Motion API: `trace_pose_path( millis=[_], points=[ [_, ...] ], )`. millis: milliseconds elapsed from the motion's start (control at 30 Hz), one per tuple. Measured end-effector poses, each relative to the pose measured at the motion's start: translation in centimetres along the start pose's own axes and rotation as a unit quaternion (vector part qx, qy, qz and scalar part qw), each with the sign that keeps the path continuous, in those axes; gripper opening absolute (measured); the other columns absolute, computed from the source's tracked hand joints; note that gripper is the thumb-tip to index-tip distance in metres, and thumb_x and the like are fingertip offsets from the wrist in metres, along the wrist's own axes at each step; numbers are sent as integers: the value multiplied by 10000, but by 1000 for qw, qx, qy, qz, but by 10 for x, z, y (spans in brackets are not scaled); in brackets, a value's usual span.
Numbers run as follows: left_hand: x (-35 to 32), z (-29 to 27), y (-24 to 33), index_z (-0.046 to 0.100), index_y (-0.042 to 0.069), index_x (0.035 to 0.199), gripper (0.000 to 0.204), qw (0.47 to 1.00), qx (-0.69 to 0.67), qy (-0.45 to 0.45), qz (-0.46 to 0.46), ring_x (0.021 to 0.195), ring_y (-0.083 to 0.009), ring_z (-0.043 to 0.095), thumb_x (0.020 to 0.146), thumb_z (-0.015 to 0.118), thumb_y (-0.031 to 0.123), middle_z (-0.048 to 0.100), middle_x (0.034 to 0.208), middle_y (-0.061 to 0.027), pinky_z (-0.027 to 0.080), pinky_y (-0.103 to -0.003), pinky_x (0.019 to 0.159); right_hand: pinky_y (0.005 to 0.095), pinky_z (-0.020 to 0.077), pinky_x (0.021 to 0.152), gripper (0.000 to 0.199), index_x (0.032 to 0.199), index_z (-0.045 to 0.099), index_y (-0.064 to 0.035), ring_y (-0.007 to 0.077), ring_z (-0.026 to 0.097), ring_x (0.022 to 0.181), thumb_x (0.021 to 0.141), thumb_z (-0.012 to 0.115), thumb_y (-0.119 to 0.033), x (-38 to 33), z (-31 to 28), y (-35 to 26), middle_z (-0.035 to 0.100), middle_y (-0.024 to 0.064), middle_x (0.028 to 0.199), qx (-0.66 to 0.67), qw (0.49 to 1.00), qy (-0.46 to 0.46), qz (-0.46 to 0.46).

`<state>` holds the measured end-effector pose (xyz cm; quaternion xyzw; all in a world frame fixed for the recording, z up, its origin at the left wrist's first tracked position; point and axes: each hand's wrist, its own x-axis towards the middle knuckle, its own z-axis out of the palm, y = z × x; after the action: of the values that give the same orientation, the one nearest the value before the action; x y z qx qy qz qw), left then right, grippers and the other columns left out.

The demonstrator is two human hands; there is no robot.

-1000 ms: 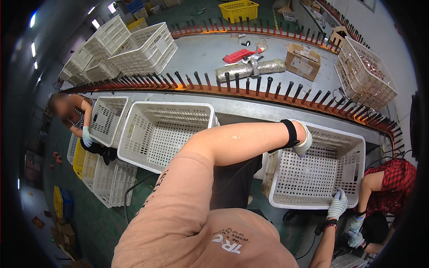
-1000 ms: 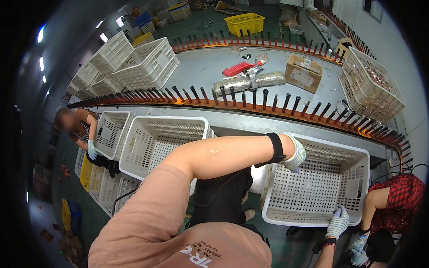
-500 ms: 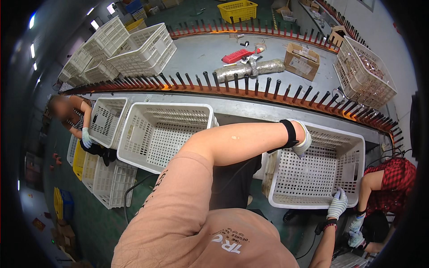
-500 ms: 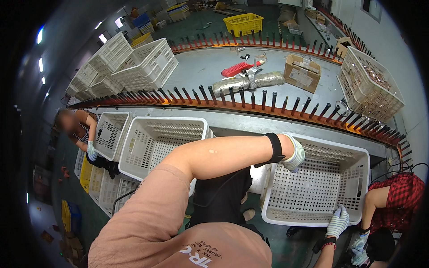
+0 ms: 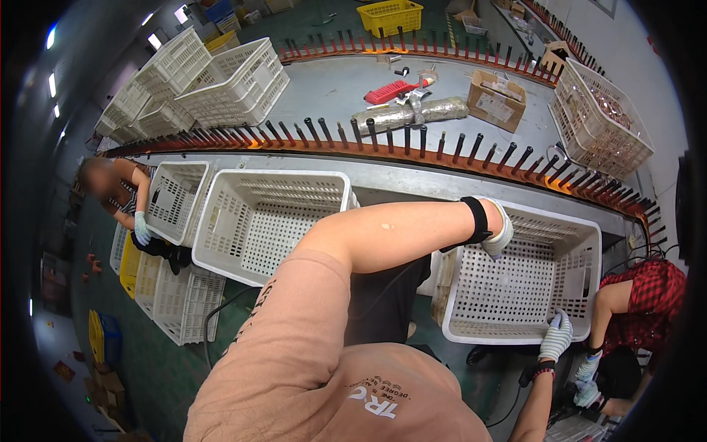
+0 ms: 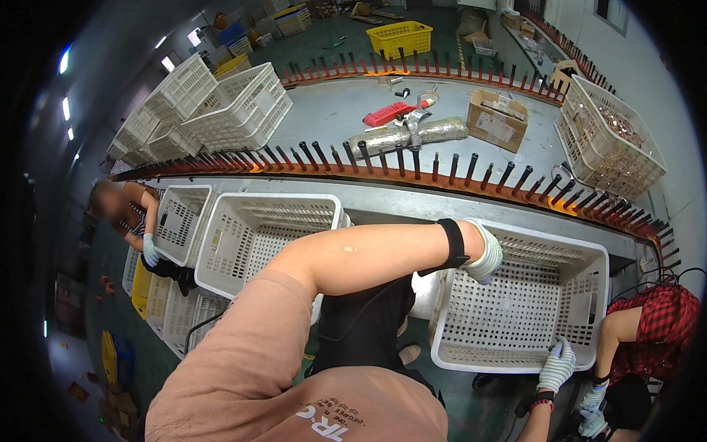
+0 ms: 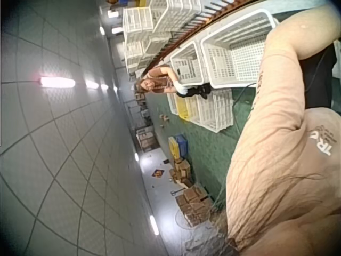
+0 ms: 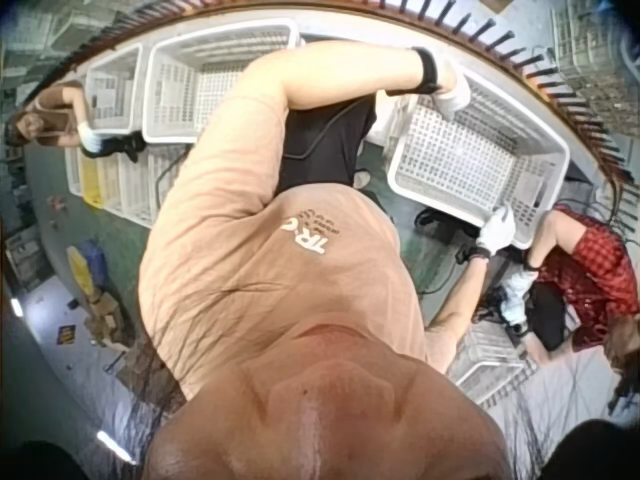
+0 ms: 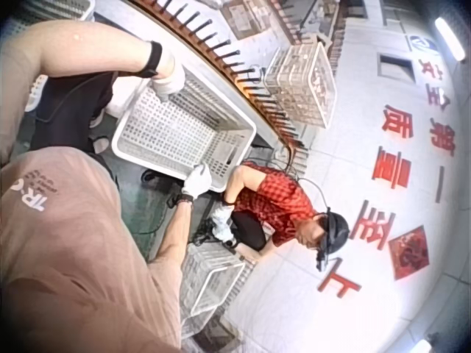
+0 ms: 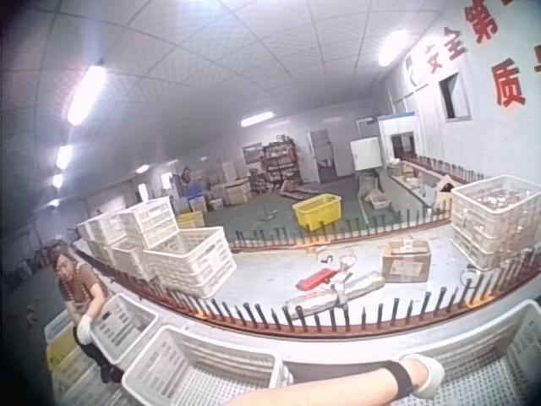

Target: Picking copper-colored components from a circular conveyor belt and placing them into a white storage basket.

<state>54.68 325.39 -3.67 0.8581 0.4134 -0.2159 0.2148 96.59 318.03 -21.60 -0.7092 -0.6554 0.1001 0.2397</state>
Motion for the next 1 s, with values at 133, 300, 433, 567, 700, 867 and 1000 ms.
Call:
trace_pose_path(
  millis=[133,300,433,567,700,867,1000],
  points=[
    [0,0,0,754,49,1177,457,1000,2,-2,1,1058,-342,702,929,605,403,747,1150,-159,540,-468,909,409,508,812,217,1098,758,-93,248,644,806,997,577,-158,1,1,1,701,101,834,-4,1000,1,-2],
    [-2,-1,-1,750,49,1186,454,1000,0,-9,0,1066,-341,700,925,610,393,745,1159,-157,540,-466,911,406,509,810,215,1099,757,-93,242,645,809,998,579,-159,-1,-1,-6,702,98,834,10,1000,-7,7],
    [-2,0,0,745,47,1194,456,1000,-5,-9,-6,1075,-338,699,925,611,390,743,1165,-157,541,-465,914,403,512,799,213,1097,757,-95,235,649,801,998,578,-153,-2,-1,-6,703,95,830,-1,1000,0,0],
    [-2,0,0,741,47,1203,463,1000,-7,-8,-5,1087,-342,697,926,611,395,741,1174,-161,541,-465,923,402,514,789,210,1091,757,-96,235,651,791,998,576,-150,-1,-1,-6,703,95,826,3,1000,-1,3],
    [-3,1,-1,740,49,1210,468,1000,-6,-13,-9,1096,-349,695,928,610,400,739,1181,-165,539,-466,931,403,513,790,209,1090,757,-95,238,651,792,998,576,-150,-2,-2,-10,702,98,824,-3,1000,1,0],
    [-3,1,1,740,48,1214,463,1000,-1,-13,-8,1098,-346,695,928,606,386,737,1186,-168,537,-472,928,405,514,795,213,1091,756,-90,245,652,791,999,574,-154,-1,-1,-3,700,105,822,-11,1000,9,-4],
    [-4,2,0,740,43,1210,465,1000,-1,-16,-12,1100,-345,694,928,606,387,735,1192,-169,537,-475,931,411,514,801,215,1092,755,-89,248,654,801,1001,575,-164,-1,0,-7,703,107,826,13,1000,-3,6]
  ],
)
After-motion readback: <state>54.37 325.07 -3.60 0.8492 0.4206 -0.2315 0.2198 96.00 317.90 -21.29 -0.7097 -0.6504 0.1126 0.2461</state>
